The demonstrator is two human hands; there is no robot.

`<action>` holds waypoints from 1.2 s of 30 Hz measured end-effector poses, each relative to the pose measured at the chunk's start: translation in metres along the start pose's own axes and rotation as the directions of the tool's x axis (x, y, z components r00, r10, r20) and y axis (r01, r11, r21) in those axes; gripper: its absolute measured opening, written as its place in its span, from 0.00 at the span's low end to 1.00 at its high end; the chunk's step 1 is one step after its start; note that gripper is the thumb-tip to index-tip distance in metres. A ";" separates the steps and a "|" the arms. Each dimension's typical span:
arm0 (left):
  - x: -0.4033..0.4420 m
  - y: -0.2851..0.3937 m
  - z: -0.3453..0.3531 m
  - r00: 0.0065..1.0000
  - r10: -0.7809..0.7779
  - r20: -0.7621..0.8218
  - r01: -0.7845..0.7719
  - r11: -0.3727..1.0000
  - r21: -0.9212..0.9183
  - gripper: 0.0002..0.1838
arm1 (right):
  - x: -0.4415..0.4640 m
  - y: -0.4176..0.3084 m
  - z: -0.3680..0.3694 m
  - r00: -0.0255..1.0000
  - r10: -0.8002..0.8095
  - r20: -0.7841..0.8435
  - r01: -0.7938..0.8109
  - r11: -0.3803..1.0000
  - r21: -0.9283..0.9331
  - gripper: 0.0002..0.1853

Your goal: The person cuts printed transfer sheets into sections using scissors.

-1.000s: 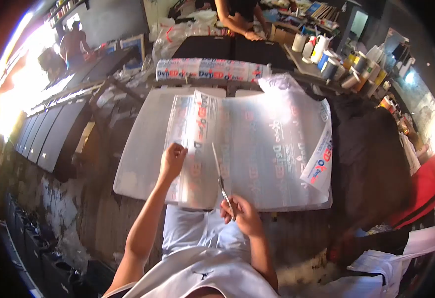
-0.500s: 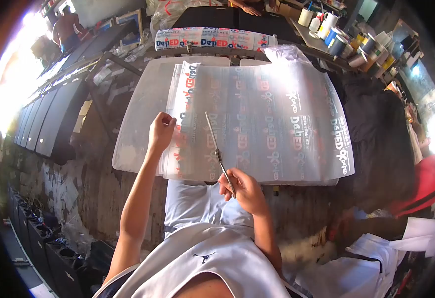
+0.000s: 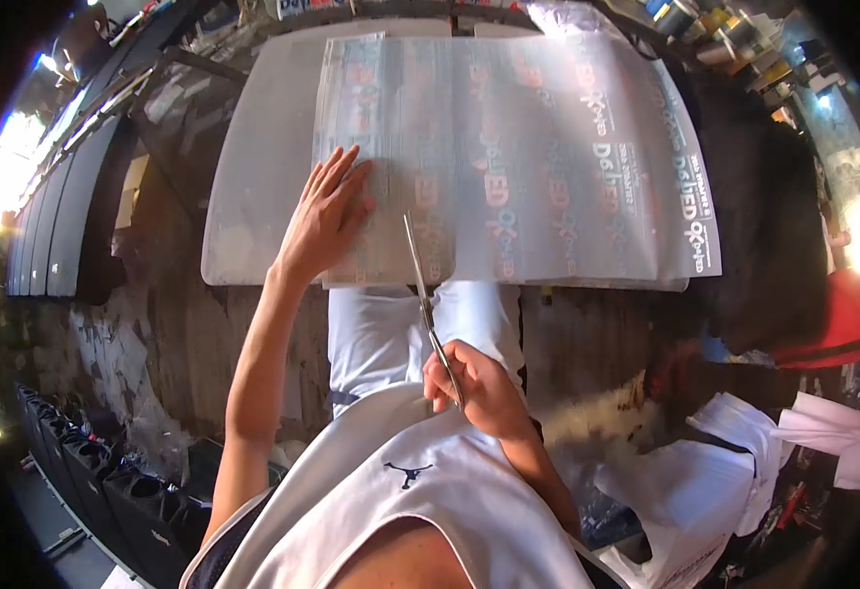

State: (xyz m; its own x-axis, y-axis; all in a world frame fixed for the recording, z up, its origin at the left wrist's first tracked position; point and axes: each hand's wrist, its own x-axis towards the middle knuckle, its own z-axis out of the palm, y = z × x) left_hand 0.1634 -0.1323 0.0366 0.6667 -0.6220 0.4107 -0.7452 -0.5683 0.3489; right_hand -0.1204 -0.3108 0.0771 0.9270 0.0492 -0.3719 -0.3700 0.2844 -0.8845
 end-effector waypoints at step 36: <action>-0.014 -0.003 0.009 0.996 0.080 0.047 -0.080 0.997 0.007 0.29 | 0.003 0.027 0.048 0.992 0.068 -0.107 -0.060 0.995 0.081 0.23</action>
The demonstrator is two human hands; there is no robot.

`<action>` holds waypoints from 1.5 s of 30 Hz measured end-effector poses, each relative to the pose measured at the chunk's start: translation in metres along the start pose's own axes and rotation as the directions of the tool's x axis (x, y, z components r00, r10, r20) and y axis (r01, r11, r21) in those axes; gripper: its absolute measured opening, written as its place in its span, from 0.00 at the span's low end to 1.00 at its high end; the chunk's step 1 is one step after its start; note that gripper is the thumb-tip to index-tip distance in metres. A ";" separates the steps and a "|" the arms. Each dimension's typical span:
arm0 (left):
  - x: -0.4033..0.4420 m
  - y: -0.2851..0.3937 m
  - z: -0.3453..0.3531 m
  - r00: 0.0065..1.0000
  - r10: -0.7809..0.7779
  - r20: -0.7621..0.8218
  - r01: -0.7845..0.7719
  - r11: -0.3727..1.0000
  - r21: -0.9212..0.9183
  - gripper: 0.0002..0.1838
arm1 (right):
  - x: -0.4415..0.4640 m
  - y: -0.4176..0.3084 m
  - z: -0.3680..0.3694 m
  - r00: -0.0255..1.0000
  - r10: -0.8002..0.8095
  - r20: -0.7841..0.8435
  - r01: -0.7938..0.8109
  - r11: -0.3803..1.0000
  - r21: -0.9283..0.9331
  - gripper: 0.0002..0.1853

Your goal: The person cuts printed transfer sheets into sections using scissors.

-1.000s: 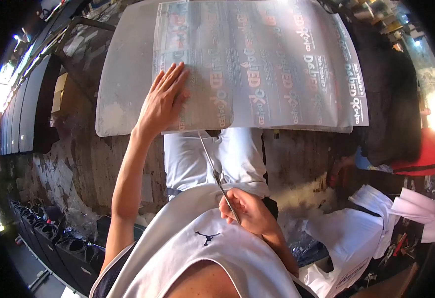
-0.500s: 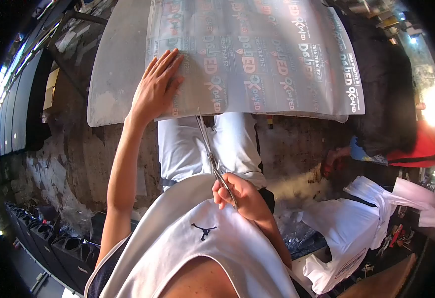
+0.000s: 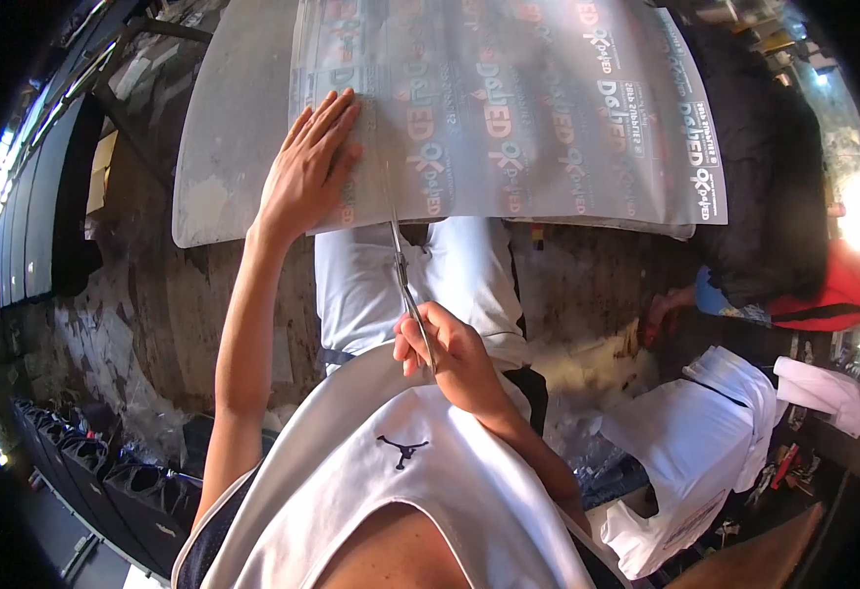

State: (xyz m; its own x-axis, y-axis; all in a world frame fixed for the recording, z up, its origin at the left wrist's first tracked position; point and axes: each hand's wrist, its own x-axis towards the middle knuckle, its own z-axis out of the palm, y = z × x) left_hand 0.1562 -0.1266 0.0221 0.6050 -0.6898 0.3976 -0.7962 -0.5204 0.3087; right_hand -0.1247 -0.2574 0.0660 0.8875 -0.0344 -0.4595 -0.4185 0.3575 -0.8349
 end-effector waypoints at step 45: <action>-0.003 0.001 0.009 1.000 -0.015 -0.010 0.016 0.992 0.125 0.36 | 0.007 0.014 0.007 0.997 -0.078 -0.011 0.078 0.996 -0.046 0.23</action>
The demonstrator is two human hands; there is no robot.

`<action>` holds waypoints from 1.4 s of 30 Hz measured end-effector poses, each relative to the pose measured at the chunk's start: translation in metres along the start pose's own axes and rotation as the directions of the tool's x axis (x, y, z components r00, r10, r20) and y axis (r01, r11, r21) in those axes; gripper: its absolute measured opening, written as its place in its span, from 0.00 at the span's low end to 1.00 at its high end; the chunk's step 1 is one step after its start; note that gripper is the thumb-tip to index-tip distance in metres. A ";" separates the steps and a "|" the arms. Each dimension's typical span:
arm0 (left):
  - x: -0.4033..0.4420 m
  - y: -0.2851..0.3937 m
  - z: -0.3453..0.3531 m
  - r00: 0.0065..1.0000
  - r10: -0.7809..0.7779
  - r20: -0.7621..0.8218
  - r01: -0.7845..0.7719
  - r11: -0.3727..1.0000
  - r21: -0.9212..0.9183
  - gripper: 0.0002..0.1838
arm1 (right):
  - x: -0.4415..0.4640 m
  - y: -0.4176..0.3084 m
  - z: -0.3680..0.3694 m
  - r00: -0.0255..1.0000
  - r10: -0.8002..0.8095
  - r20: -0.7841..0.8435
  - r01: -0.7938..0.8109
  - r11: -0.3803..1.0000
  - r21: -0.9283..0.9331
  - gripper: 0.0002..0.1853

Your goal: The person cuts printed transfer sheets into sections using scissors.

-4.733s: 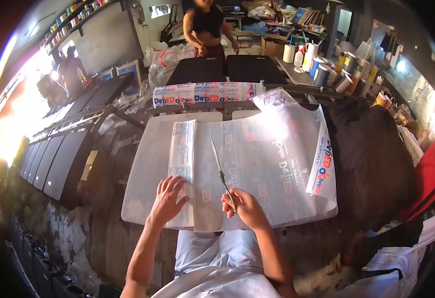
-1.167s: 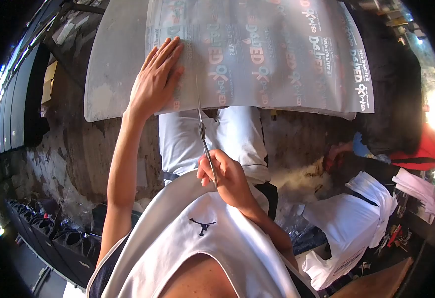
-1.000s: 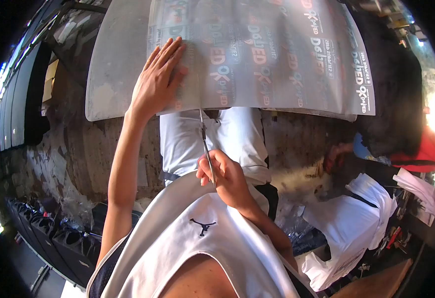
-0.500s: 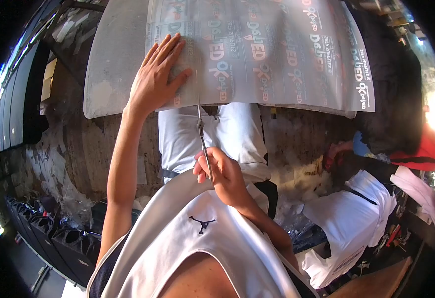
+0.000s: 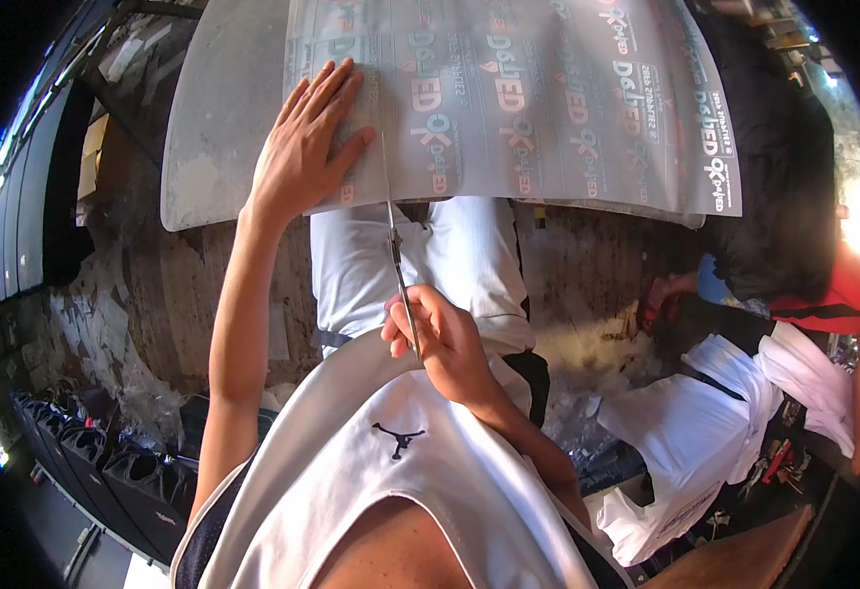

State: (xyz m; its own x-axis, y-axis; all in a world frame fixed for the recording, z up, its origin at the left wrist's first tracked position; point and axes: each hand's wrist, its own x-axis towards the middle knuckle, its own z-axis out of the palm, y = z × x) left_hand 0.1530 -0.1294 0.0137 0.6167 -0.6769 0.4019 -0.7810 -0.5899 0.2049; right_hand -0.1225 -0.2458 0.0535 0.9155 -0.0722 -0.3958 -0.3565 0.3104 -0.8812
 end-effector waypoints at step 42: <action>-0.001 -0.001 -0.002 0.996 0.052 0.067 -0.056 0.997 0.051 0.61 | 0.002 -0.015 0.006 0.986 0.164 -0.027 -0.160 0.982 0.099 0.14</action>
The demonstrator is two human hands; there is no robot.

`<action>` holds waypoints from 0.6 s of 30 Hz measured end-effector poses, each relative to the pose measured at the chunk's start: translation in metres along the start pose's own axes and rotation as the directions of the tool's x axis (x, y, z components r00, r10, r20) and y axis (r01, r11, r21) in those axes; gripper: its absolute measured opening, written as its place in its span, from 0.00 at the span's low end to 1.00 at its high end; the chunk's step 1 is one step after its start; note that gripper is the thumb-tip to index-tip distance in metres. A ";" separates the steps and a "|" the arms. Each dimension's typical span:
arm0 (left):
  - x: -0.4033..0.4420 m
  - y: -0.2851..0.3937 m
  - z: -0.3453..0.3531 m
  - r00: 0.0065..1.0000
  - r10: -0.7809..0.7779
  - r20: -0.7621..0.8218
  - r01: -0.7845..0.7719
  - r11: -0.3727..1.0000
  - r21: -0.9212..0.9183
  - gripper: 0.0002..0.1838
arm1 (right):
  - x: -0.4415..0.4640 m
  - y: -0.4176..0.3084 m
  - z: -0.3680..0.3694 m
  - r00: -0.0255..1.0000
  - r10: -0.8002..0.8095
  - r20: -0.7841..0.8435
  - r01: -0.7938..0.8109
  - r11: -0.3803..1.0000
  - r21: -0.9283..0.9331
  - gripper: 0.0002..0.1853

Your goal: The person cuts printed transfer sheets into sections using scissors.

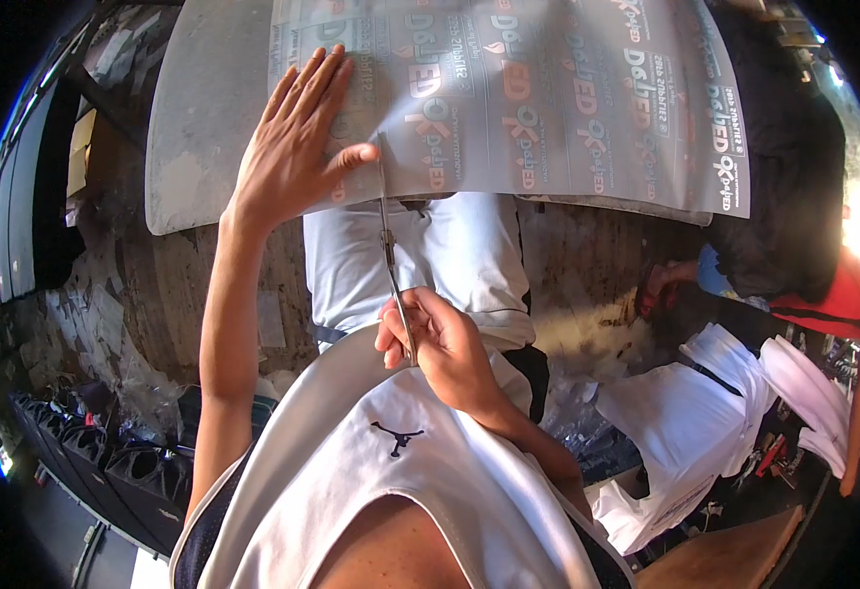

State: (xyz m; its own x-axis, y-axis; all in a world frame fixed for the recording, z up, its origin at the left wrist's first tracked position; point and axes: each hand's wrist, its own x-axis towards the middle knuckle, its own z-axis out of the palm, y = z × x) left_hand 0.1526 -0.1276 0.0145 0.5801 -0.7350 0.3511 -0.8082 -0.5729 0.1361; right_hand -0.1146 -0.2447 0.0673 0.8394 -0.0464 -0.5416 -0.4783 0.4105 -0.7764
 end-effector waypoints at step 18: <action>-0.001 0.000 -0.001 0.999 -0.038 0.012 0.038 0.998 -0.045 0.36 | -0.004 -0.015 0.003 0.999 0.032 -0.010 -0.032 0.997 -0.069 0.14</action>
State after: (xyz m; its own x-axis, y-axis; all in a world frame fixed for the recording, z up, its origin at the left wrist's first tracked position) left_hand 0.1516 -0.1263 0.0155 0.6112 -0.7171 0.3350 -0.7893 -0.5838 0.1905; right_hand -0.1093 -0.2479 0.0823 0.8210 -0.0428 -0.5693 -0.5218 0.3481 -0.7788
